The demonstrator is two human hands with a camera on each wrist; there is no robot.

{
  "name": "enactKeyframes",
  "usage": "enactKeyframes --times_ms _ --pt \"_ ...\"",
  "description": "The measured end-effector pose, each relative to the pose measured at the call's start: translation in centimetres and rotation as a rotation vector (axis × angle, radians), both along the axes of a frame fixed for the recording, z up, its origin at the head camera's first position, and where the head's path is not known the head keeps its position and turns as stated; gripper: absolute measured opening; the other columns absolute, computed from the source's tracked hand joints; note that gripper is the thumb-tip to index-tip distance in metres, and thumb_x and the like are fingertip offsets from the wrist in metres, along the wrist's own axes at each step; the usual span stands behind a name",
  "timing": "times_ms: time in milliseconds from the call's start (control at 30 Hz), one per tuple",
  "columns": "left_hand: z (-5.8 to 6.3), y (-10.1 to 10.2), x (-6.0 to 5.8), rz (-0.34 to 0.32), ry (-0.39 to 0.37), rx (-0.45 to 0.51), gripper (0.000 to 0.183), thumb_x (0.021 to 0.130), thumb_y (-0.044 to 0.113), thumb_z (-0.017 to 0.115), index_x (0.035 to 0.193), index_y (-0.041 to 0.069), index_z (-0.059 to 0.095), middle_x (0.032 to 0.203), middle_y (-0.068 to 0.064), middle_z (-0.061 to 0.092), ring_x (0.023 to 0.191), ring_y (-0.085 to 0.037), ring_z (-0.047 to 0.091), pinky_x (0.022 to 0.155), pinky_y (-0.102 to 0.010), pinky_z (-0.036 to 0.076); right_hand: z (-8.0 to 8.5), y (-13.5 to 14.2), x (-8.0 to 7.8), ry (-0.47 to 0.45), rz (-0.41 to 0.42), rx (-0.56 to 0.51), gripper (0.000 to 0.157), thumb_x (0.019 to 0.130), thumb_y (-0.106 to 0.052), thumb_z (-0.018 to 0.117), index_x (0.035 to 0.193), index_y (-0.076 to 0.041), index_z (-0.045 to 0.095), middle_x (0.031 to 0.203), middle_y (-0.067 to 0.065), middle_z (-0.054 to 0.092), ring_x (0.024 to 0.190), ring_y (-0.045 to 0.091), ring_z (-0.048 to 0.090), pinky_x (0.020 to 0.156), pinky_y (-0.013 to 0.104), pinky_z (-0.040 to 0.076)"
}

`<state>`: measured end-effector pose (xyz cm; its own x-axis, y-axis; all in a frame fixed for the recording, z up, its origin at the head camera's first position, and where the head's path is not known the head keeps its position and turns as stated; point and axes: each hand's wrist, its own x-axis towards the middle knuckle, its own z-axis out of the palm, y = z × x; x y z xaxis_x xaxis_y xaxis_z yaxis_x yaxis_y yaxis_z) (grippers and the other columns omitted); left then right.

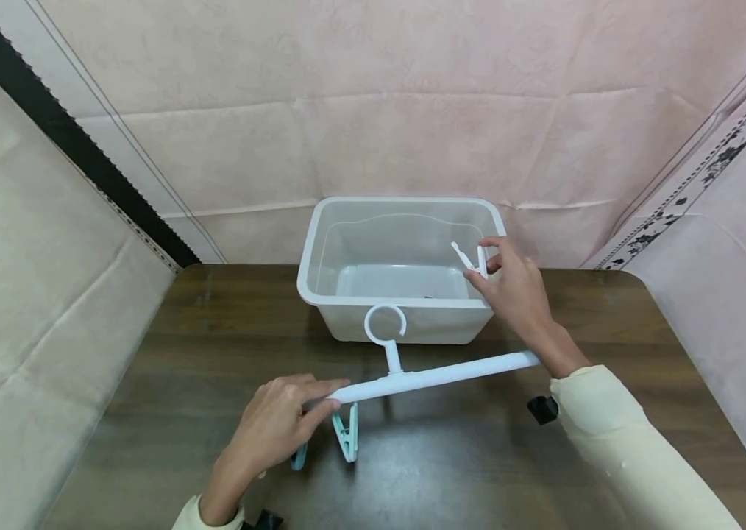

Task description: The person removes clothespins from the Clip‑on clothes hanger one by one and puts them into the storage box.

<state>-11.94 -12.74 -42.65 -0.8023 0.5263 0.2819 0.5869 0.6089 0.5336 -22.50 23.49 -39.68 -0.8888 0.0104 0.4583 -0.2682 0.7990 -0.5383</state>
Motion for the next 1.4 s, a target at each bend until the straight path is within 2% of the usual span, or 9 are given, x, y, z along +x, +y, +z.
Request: enactKeyframes --times_ms 233,467,1033,1267,1400 --pt "0.0 0.0 0.0 0.005 0.009 0.007 0.030 0.090 0.018 0.077 0.119 0.021 0.076 0.068 0.019 0.048 0.053 0.001 0.035 0.046 -0.022 0.034 -0.1 0.1 0.0 0.018 -0.004 0.010 0.050 0.085 -0.014 0.081 0.128 -0.004 0.056 0.083 0.013 0.068 0.070 0.031 0.059 0.062 0.042 0.044" --pt "0.1 0.1 -0.1 0.018 -0.014 -0.005 0.029 0.090 0.019 0.077 0.119 0.021 0.076 0.067 0.019 0.046 0.053 0.000 0.035 0.046 -0.023 0.034 0.0 0.3 0.1 0.056 0.025 0.011 0.056 0.085 -0.012 0.082 0.132 -0.001 0.053 0.085 0.010 0.071 0.068 0.028 0.060 0.061 0.040 0.042" --pt "0.1 0.1 0.1 0.034 -0.029 -0.010 0.029 0.090 0.019 0.077 0.119 0.019 0.076 0.067 0.018 0.048 0.052 0.000 0.035 0.045 -0.023 0.033 -0.1 0.4 0.1 0.078 0.028 0.017 0.052 0.085 -0.010 0.082 0.130 -0.002 0.056 0.085 0.010 0.070 0.075 0.031 0.061 0.065 0.042 0.043" --pt "0.1 0.1 0.1 0.037 -0.032 -0.010 0.028 0.090 0.018 0.077 0.118 0.020 0.077 0.067 0.018 0.048 0.054 0.000 0.037 0.046 -0.023 0.035 -0.1 0.7 0.1 0.069 0.039 0.022 0.044 0.090 -0.009 0.076 0.129 -0.001 0.057 0.086 0.012 0.069 0.078 0.030 0.061 0.067 0.043 0.045" --pt "0.1 0.1 0.1 0.029 -0.021 -0.005 0.029 0.090 0.019 0.077 0.118 0.021 0.076 0.068 0.019 0.048 0.054 0.000 0.037 0.047 -0.023 0.035 0.4 1.0 0.5 0.086 0.071 0.020 0.038 0.090 -0.007 0.075 0.125 -0.001 0.061 0.088 0.013 0.070 0.081 0.031 0.062 0.073 0.045 0.047"
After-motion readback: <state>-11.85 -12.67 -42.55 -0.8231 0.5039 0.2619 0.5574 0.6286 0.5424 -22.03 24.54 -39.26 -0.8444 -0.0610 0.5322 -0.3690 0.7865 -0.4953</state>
